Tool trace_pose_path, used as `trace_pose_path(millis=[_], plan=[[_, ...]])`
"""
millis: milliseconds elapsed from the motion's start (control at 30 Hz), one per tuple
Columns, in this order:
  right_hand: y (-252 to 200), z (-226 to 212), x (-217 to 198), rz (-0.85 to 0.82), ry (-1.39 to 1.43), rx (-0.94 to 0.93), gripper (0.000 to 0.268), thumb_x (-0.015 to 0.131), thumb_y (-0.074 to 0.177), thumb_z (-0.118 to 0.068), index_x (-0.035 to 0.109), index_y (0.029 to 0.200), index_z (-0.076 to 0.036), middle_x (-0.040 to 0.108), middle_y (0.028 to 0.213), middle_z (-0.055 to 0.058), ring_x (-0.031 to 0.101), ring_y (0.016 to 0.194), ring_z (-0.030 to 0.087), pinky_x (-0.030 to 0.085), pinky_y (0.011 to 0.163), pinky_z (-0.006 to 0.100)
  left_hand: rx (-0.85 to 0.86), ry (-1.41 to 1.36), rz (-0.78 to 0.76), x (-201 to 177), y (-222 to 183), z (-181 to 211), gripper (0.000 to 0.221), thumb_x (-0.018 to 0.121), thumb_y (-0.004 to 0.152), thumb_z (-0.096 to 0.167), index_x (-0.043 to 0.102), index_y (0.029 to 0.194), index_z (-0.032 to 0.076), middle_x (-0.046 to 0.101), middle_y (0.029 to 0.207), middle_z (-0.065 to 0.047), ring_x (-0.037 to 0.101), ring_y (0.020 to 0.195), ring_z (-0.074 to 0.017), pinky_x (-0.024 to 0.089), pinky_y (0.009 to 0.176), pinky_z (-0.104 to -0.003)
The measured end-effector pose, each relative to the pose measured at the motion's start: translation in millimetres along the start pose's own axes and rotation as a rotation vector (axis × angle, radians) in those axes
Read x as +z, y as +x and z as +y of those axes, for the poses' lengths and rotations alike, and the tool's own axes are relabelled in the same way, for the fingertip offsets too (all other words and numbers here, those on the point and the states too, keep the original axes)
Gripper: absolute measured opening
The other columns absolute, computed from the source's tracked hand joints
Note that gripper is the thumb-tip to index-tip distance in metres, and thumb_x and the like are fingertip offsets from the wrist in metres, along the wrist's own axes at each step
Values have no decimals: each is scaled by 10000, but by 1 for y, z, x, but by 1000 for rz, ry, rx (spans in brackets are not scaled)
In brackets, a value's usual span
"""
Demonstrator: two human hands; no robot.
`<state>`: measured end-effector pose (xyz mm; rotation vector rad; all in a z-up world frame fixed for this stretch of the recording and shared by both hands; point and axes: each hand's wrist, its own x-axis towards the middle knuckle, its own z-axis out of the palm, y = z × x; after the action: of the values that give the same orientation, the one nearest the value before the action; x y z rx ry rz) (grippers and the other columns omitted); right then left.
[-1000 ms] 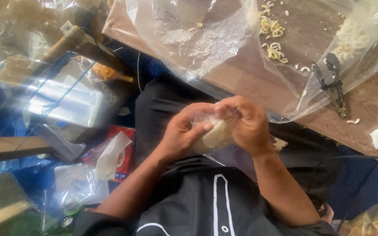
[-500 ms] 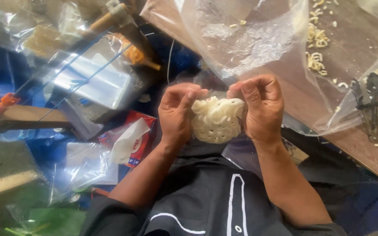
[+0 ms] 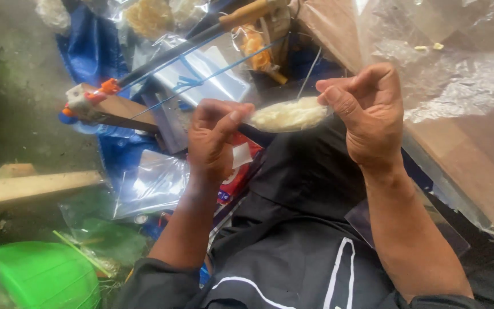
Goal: A person uses tongs to place individual crackers into small plastic bags and then seals each bag using a manual heat sealer.
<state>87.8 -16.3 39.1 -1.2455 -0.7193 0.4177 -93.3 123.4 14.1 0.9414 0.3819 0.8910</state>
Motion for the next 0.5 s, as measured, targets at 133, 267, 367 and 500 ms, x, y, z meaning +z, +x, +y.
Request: trace_pose_path(millis=[133, 267, 367, 500], plan=[[11, 11, 23, -155, -91, -99, 98, 659, 1039, 72, 572, 1075, 44, 727, 1011, 246, 735, 942, 243, 609, 909, 382, 202, 190, 58, -21, 2, 9, 131, 721, 980, 53, 674, 1101, 69, 754, 1056, -142, 732, 1022, -223, 589, 915, -367], [23, 8, 41, -284, -322, -169, 222, 697, 964, 81, 743, 1160, -13, 741, 1053, 168, 723, 973, 255, 577, 892, 395, 258, 474, 12, -44, 4, 29, 87, 659, 992, 33, 706, 1065, 34, 744, 1045, -160, 725, 1045, -251, 583, 919, -369], [31, 12, 55, -308, -421, -206, 317, 750, 942, 67, 747, 1245, -27, 714, 1083, 178, 699, 1006, 282, 573, 900, 433, 320, 542, -20, -55, 5, 41, 201, 726, 946, -5, 720, 1140, 46, 729, 1068, -151, 716, 1022, -247, 590, 900, -392], [41, 29, 67, -341, -708, -454, 211, 742, 1020, -41, 769, 1229, -25, 728, 1044, 154, 684, 1023, 300, 559, 935, 412, 398, 924, -26, -69, 7, 57, 193, 728, 961, -26, 722, 1149, 16, 722, 1013, -157, 726, 985, -293, 583, 904, -426]])
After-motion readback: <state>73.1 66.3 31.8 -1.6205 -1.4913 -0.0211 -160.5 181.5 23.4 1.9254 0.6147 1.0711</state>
